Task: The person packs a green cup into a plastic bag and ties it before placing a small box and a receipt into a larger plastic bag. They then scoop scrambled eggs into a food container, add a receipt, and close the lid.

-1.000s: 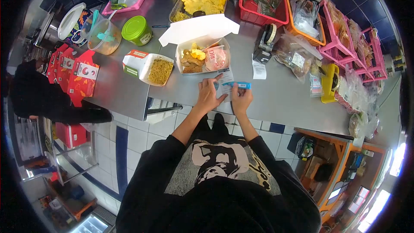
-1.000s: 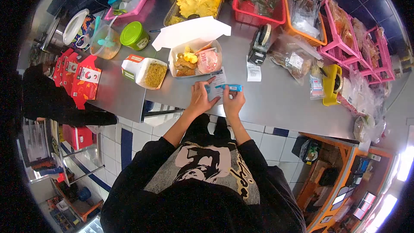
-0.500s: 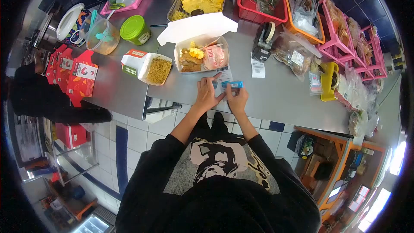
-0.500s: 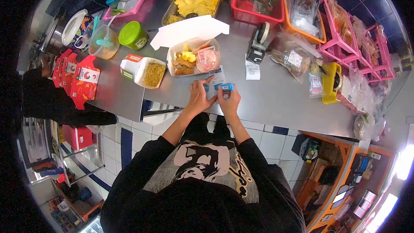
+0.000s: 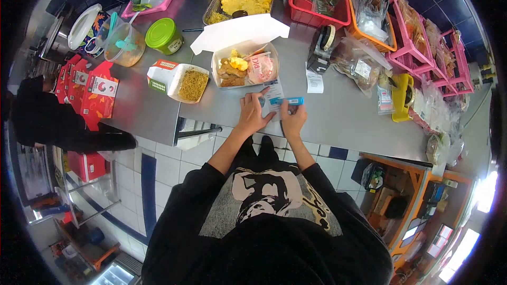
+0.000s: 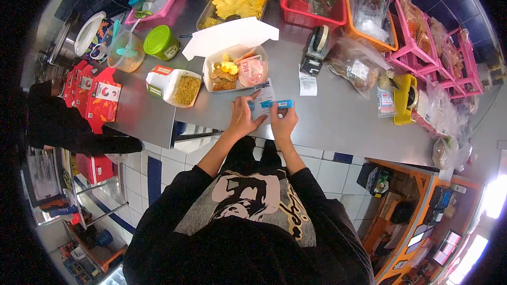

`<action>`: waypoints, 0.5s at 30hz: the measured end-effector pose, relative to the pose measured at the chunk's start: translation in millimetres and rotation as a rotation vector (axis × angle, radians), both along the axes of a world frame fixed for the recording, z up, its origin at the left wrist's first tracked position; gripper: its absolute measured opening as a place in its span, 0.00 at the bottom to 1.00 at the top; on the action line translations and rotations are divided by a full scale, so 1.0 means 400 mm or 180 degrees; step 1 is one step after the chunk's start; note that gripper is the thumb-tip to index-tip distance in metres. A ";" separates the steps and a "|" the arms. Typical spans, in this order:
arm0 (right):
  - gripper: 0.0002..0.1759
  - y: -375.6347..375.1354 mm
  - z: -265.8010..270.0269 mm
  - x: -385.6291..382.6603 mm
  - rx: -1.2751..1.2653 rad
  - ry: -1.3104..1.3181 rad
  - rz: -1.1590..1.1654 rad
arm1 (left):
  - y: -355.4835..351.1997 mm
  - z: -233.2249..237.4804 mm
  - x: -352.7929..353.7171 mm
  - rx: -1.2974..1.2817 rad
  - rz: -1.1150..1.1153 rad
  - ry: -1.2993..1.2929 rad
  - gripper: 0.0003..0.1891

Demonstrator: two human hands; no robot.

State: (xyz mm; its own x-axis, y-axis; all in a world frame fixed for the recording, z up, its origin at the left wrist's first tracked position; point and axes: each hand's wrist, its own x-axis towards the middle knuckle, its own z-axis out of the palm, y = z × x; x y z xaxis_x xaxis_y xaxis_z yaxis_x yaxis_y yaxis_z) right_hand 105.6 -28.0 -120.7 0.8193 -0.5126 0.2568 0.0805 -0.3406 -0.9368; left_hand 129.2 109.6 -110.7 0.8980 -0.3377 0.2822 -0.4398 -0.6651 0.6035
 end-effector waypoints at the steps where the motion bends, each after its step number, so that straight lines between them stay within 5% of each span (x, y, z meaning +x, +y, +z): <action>1: 0.08 -0.003 -0.007 -0.002 0.0001 0.0001 0.0003 | 0.002 0.002 -0.001 0.0017 -0.0047 -0.0040 0.36; 4: 0.08 -0.007 -0.029 -0.008 0.0165 -0.0127 0.0046 | 0.006 0.003 -0.003 -0.0003 -0.0124 -0.0059 0.40; 6: 0.09 -0.004 -0.036 -0.023 0.1043 -0.0507 0.0099 | 0.009 0.007 -0.004 -0.0042 -0.0130 -0.0022 0.42; 13: 0.09 -0.001 0.036 -0.048 -0.0360 -0.0052 0.0621 | 0.006 0.006 -0.005 0.0028 -0.0088 -0.0077 0.50; 15: 0.08 -0.013 0.008 -0.040 -0.0033 -0.0105 0.0185 | 0.004 0.008 -0.004 0.0074 -0.0080 -0.0045 0.50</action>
